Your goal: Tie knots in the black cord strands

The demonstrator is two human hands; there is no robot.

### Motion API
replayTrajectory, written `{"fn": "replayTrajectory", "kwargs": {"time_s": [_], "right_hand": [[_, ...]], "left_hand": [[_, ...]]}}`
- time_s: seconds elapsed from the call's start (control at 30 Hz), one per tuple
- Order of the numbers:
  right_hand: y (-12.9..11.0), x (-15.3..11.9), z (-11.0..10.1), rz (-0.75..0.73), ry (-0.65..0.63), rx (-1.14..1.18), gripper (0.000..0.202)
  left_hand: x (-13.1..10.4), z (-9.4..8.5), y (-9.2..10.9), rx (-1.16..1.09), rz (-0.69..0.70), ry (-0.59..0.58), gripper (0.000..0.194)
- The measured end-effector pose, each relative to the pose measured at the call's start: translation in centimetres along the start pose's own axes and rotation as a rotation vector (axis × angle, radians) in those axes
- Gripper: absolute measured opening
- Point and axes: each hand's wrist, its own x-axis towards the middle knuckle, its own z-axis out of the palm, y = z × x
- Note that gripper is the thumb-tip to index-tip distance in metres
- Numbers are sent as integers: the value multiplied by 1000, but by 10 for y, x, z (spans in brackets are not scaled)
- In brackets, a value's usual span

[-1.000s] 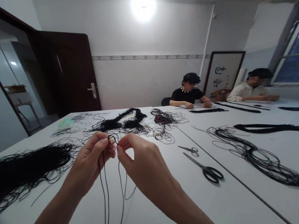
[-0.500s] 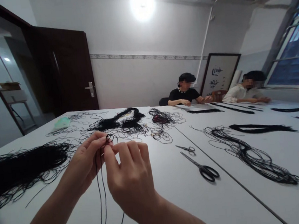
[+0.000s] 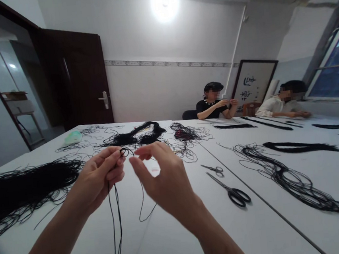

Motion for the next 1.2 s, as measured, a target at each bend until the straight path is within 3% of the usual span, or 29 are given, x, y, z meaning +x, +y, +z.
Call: {"fn": "replayTrajectory", "kwargs": {"time_s": [0.1,0.23,0.73,0.87,1.2], "right_hand": [[11,8,-8,181,-196,146,17],[17,16,-14,186,-314,255,17],[11,7,-8,221,-102,81,18],[12,10,-9,204,-21,43,17],[13,9,-3,132,28,-25,17]], "left_hand": [[-4,0,2,91,-1,-61,16],[-7,1,4,222,26,-74,14],[-12,16,-2,562,62,-94,15],[-12,19,-4,571,33,-116,14],[-14,20,-4,570,-27,-148,14]]}}
